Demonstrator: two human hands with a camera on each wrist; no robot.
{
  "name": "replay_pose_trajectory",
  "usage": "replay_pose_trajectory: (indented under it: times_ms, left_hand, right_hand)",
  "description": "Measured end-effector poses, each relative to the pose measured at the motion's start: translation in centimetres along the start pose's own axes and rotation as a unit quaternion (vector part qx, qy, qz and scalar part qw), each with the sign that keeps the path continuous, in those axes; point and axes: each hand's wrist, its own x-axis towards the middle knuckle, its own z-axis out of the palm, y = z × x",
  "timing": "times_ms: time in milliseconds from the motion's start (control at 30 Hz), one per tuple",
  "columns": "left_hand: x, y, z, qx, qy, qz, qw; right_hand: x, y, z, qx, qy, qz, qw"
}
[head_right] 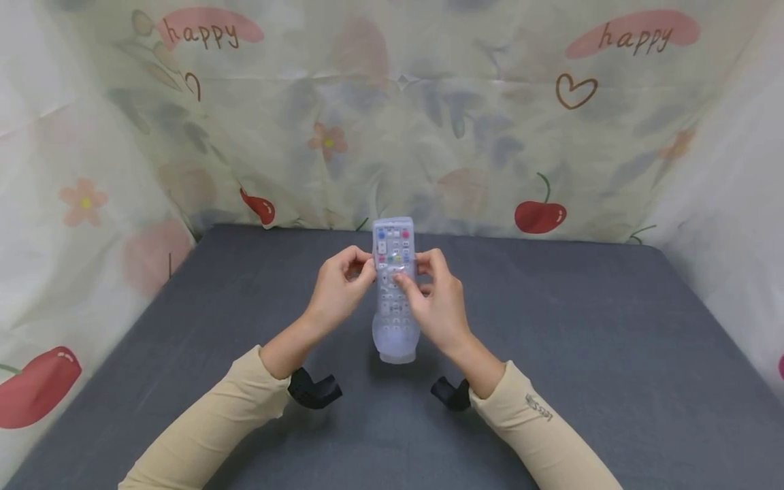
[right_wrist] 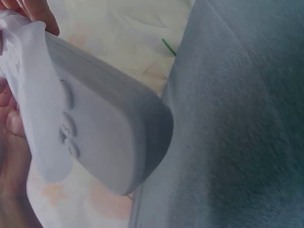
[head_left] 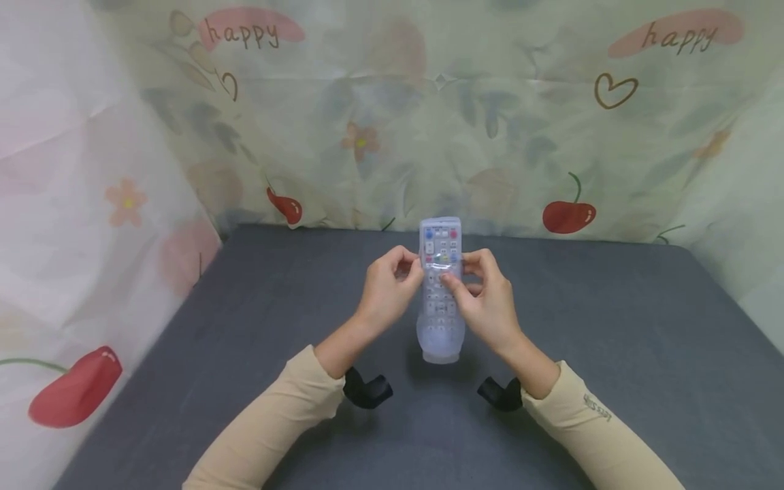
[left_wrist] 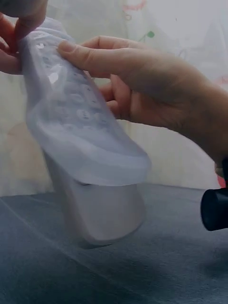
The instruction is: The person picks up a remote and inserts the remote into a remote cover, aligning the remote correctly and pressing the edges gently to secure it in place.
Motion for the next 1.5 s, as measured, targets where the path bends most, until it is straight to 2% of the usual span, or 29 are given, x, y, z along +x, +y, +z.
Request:
replay_pose_trajectory:
  times_ms: [233,400,500,667,767,967,1133,1367,1500]
  left_hand:
    - [0.0,0.3,-0.3,-0.038,-0.014,-0.023,0.9989]
    - [-0.1,0.4,-0.3,-0.075,-0.009,-0.021,0.9969]
    - [-0.2,0.4,-0.3,-0.066,-0.006,-0.014,0.9977]
    - [-0.1,0.2,-0.2,-0.003,-0.013,-0.007,0.9999]
    - [0.0,0.0,-0.1,0.010,-0.016,-0.002,0.9998]
    - [0.1,-0.2,-0.3,-0.015,-0.018,0.005,0.9997]
    - [0.3,0.1,-0.7,-0.044,-0.030,-0.015,0.9985]
    - [0.5,0.1,-0.9,-0.046,-0.058,-0.037,0.9965]
    - [0.4,0.1,-0.8,-0.051,-0.071,-0.036,0.9955]
  right_hand:
    - [0.2,-0.4,-0.4,0.010,-0.014,0.014,1.000]
    - [0.1,-0.5,-0.4,0.002,-0.019,0.015,1.000]
    - [0.1,-0.4,-0.3,-0.002,-0.020,0.015,1.000]
    - [-0.1,-0.2,-0.1,-0.005,-0.024,0.021,0.999]
    - [-0.2,0.0,0.0,-0.008,-0.028,0.019,0.999]
    - [-0.1,0.2,-0.1,-0.017,-0.060,0.009,0.998]
    - [0.1,0.1,-1.1,-0.011,-0.099,0.009,0.995]
    - [1.5,0.0,-2.0,0.003,-0.061,-0.009,0.998]
    - [2.0,-0.1,-2.1,-0.012,-0.053,-0.001,0.999]
